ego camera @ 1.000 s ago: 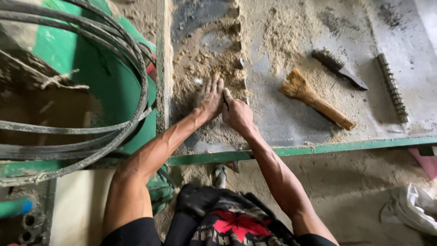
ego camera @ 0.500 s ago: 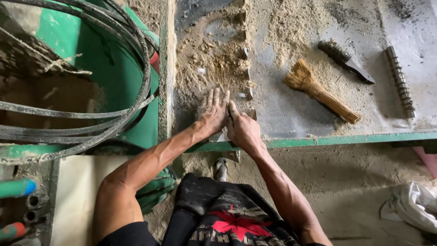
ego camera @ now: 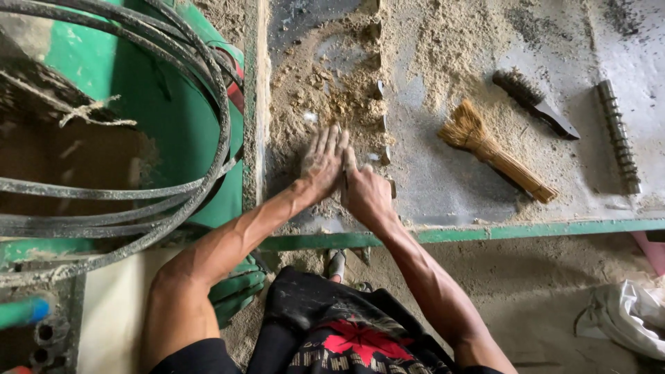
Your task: Scraping and brushing away residue or sand from a machinery component using a screwdriver and a brush.
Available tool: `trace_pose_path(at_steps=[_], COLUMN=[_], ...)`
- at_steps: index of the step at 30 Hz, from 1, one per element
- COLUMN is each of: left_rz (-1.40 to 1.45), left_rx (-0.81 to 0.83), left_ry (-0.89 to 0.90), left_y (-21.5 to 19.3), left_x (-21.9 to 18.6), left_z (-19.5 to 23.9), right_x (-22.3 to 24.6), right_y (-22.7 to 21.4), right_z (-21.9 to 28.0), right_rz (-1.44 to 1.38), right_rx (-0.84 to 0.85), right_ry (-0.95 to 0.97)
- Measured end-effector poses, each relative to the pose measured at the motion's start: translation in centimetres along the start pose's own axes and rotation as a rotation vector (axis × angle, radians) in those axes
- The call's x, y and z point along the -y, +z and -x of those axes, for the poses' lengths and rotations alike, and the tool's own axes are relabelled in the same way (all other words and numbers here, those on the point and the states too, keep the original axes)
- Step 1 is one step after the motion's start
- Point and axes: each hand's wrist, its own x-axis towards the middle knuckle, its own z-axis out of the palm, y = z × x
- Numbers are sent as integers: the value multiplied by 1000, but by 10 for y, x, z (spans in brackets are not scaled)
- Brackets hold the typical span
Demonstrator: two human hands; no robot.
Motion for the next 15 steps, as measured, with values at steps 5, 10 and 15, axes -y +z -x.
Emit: trace_pose_path(at_steps=[5, 10, 15], left_rz=[160, 193, 133], left_rx=[7, 71, 67], left_ry=[-18, 42, 54], left_y=[0, 12, -41], left_x=[33, 40, 22], left_z=[-45, -47, 6], right_x=[-5, -7, 0], right_y=[4, 7, -6], right_z=[-58, -55, 0], right_rz=[-3, 13, -159], right_rx=[-62, -106, -25], right_ry=[-13, -49, 11])
